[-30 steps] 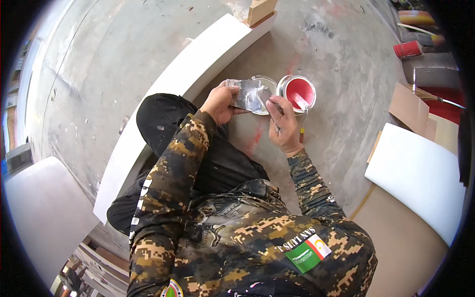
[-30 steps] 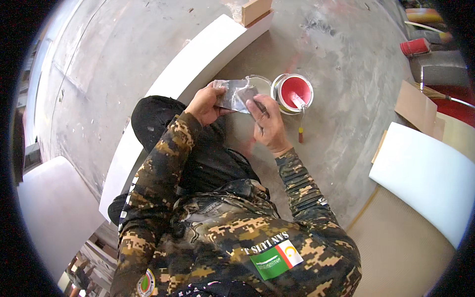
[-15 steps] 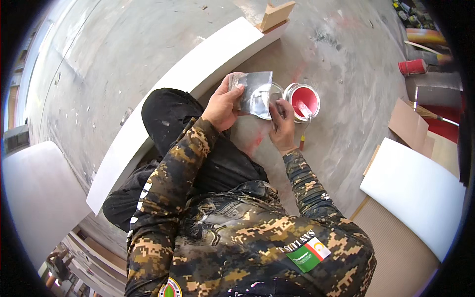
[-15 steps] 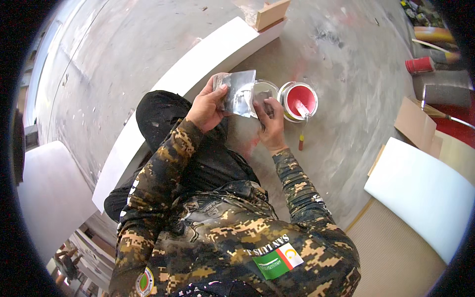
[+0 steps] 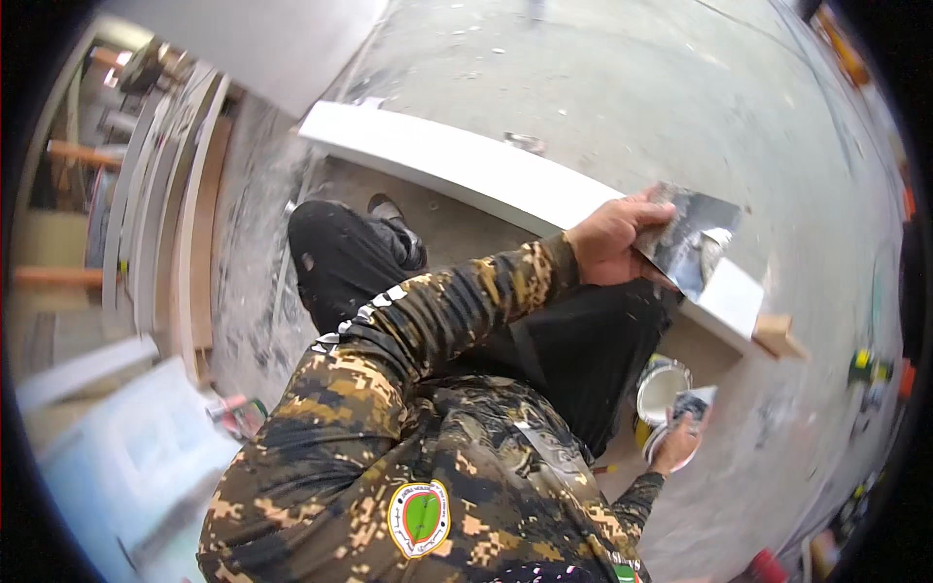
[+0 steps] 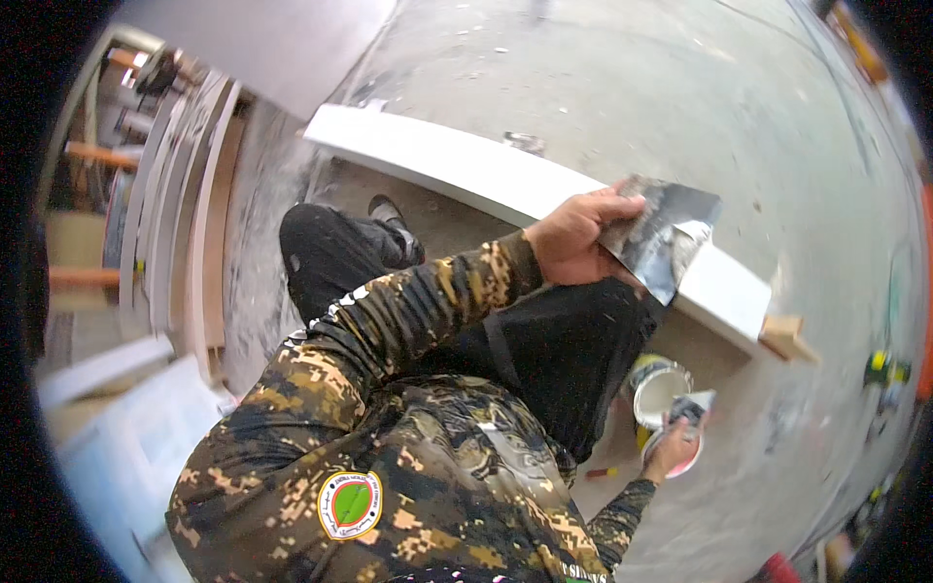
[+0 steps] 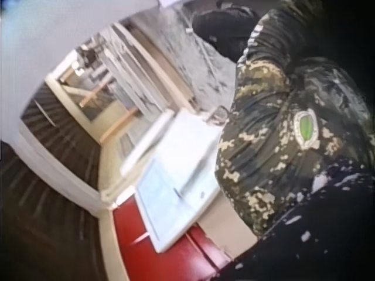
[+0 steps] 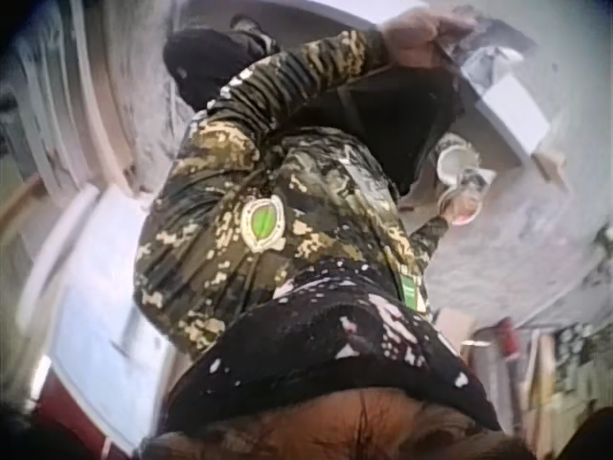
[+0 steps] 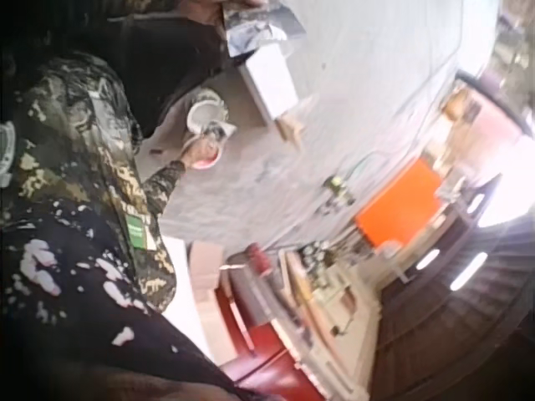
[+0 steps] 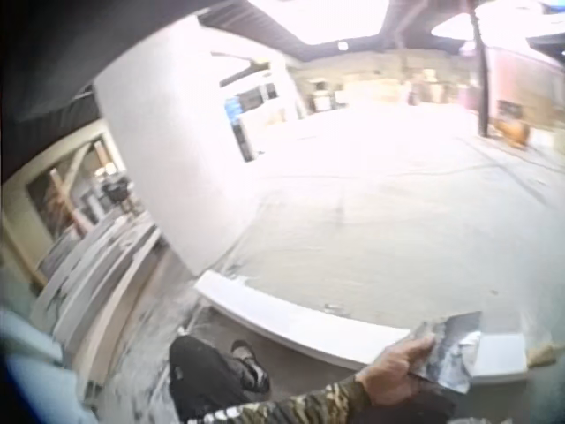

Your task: Applying putty/filler to the edge of a white board and sanding it down with sandpaper.

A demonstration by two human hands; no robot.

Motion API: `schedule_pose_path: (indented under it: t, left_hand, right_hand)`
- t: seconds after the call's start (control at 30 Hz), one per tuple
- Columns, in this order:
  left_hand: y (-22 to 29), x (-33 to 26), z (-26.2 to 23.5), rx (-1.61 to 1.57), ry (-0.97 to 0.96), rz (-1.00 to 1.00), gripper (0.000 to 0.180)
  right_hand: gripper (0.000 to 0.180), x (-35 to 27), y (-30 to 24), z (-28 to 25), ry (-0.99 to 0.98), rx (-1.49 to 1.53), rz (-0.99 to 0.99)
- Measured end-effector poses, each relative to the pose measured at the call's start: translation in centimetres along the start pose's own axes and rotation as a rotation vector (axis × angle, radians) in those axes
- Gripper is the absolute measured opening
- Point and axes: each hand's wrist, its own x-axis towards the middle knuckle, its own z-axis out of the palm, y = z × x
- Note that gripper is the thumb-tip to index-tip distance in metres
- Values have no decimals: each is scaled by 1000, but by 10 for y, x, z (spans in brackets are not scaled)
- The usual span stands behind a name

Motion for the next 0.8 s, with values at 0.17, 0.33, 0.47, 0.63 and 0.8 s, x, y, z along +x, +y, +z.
schedule_pose_path:
  t: [0.17, 0.33, 0.47, 0.63, 0.8]
  left_hand:
    - [88, -90, -50, 101, 130, 349, 35]
    - [133, -150, -68, 124, 294, 651, 38]
    - [155, -196, -99, 135, 369, 894, 44]
    - [164, -239, -133, 204, 559, 1120, 35]
    - [181, -251, -131, 409, 691, 1250, 39]
  right_hand:
    - [48, 77, -116, 58, -264, 454, -92]
    - [55, 68, -247, 205, -874, 653, -288]
    - [39, -11, -286, 334, -1268, 434, -429]
    - [43, -126, -317, 423, -1424, -311, -1144]
    - [56, -149, -323, 479, -1440, -351, -1618]
